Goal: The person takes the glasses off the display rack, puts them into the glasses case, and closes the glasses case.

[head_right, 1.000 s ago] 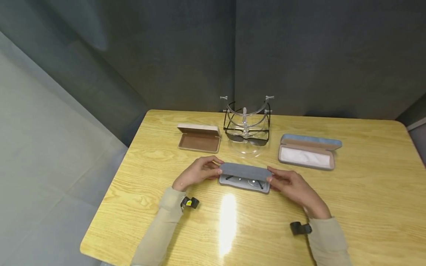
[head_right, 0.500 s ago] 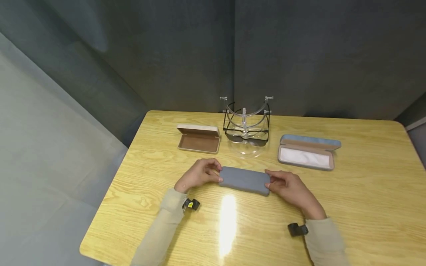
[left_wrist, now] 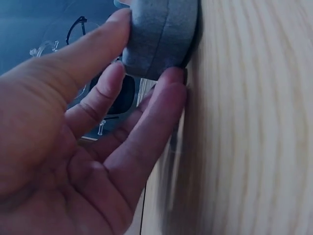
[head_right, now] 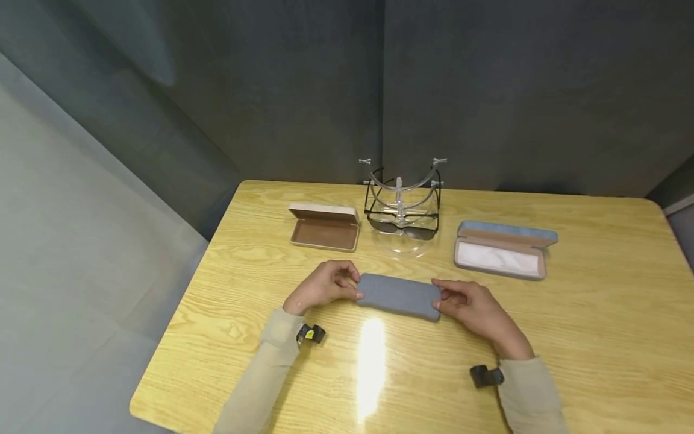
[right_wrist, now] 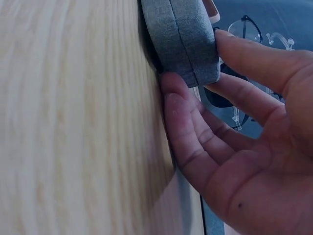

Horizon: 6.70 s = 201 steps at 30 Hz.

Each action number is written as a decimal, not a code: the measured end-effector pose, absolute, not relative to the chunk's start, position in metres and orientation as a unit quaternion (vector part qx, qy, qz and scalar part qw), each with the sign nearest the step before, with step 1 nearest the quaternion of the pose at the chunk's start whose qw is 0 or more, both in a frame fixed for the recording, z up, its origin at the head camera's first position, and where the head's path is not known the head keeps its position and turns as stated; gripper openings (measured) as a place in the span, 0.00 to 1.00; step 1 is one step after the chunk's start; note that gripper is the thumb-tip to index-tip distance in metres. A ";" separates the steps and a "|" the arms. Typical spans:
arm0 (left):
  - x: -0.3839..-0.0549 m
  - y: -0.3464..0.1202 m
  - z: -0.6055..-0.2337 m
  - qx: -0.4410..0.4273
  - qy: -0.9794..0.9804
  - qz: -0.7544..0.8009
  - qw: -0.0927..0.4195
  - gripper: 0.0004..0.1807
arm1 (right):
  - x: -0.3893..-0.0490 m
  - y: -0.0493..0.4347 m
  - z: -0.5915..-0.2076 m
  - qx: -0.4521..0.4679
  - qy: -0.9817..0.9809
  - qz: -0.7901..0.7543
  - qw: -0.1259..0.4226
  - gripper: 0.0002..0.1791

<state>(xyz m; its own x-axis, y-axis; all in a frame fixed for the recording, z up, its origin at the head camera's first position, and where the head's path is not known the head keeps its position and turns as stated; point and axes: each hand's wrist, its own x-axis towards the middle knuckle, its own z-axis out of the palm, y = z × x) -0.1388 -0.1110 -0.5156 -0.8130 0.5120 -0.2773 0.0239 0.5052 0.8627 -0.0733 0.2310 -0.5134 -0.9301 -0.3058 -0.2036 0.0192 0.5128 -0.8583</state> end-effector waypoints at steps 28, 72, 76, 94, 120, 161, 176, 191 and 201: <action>-0.172 -0.092 -0.508 0.064 0.699 0.703 0.114 0.19 | -0.101 0.228 -0.488 -0.063 0.869 -0.485 0.077 0.24; -0.208 -0.051 -0.490 0.024 0.688 0.724 0.043 0.18 | -0.159 0.195 -0.468 0.088 0.776 -0.623 -0.048 0.32; -0.206 -0.050 -0.489 0.024 0.691 0.721 0.049 0.17 | -0.159 0.195 -0.470 0.093 0.775 -0.623 -0.048 0.31; -0.203 -0.050 -0.487 0.046 0.716 0.696 0.013 0.13 | -0.154 0.193 -0.466 0.093 0.769 -0.630 -0.045 0.28; -0.194 -0.058 -0.482 0.037 0.717 0.693 0.063 0.16 | -0.136 0.205 -0.456 0.086 0.720 -0.686 0.065 0.42; -0.121 -0.074 -0.467 0.103 0.715 0.680 0.126 0.23 | -0.067 0.224 -0.440 -0.007 0.807 -0.588 0.052 0.34; -0.121 -0.076 -0.469 0.110 0.729 0.664 0.127 0.24 | -0.066 0.223 -0.442 -0.018 0.802 -0.596 0.034 0.23; -0.122 -0.080 -0.465 0.123 0.740 0.650 0.118 0.22 | -0.063 0.220 -0.440 -0.016 0.823 -0.567 0.030 0.21; -0.123 -0.081 -0.465 0.135 0.747 0.643 0.104 0.21 | -0.061 0.218 -0.440 -0.044 0.841 -0.539 0.010 0.15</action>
